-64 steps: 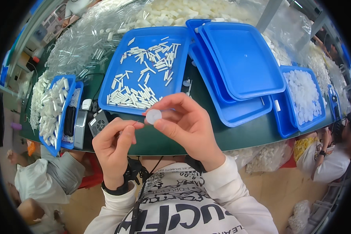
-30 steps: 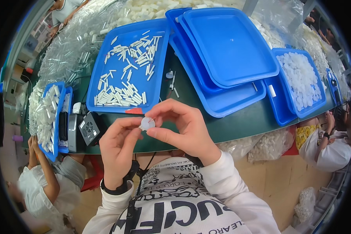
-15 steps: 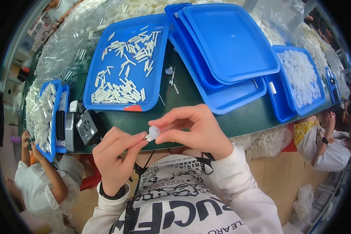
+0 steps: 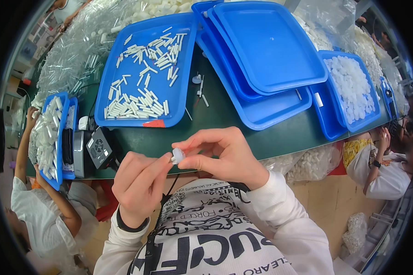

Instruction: The person assembles small white cylindrical components by inserting them into red-tipped sticks. They pick up the white pieces from a blue tray, align them with the sticks, and push them together. The person also handles a clear plastic container filled with the red-tipped sticks, opening it to access more parts.

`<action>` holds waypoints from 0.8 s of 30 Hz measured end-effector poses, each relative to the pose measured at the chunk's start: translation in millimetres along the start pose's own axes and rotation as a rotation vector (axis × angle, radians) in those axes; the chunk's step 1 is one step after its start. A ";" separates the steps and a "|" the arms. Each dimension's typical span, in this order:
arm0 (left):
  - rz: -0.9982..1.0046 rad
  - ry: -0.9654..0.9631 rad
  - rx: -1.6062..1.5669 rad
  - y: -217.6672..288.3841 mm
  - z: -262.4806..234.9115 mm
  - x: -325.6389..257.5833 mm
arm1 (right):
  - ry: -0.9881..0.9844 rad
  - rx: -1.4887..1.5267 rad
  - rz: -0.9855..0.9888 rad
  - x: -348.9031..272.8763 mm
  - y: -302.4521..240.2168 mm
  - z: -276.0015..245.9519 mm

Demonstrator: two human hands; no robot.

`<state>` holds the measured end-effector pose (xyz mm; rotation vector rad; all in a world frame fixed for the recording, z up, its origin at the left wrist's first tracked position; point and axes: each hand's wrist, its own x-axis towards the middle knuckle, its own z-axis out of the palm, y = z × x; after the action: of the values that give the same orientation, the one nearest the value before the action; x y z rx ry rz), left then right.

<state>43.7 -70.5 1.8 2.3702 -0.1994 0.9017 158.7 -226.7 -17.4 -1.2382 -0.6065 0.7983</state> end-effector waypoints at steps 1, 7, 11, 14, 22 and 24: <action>-0.014 0.009 -0.007 -1.3 0.3 0.0 | 0.000 0.002 -0.003 0.9 -3.1 1.9; -0.232 -0.051 -0.204 0.2 -2.2 0.9 | -0.024 -0.138 0.075 7.0 -23.4 6.9; -0.641 -0.239 -0.697 -11.4 -16.1 -4.4 | -0.183 -0.375 0.112 21.7 -60.4 10.0; -0.797 -0.204 -0.986 -15.1 -22.3 1.5 | -0.342 -0.609 0.153 44.8 -87.6 13.1; -0.970 -0.007 -1.062 -29.4 -39.6 -12.3 | -0.038 -1.502 -0.005 227.0 -107.9 -35.0; -0.969 0.084 -1.064 -33.9 -37.5 -9.0 | 0.120 -1.509 -0.194 290.1 -78.0 -70.7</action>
<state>27.2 -21.9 2.2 1.1671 0.3954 0.2601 402.0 -44.5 36.8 -2.4834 -1.2842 -0.0530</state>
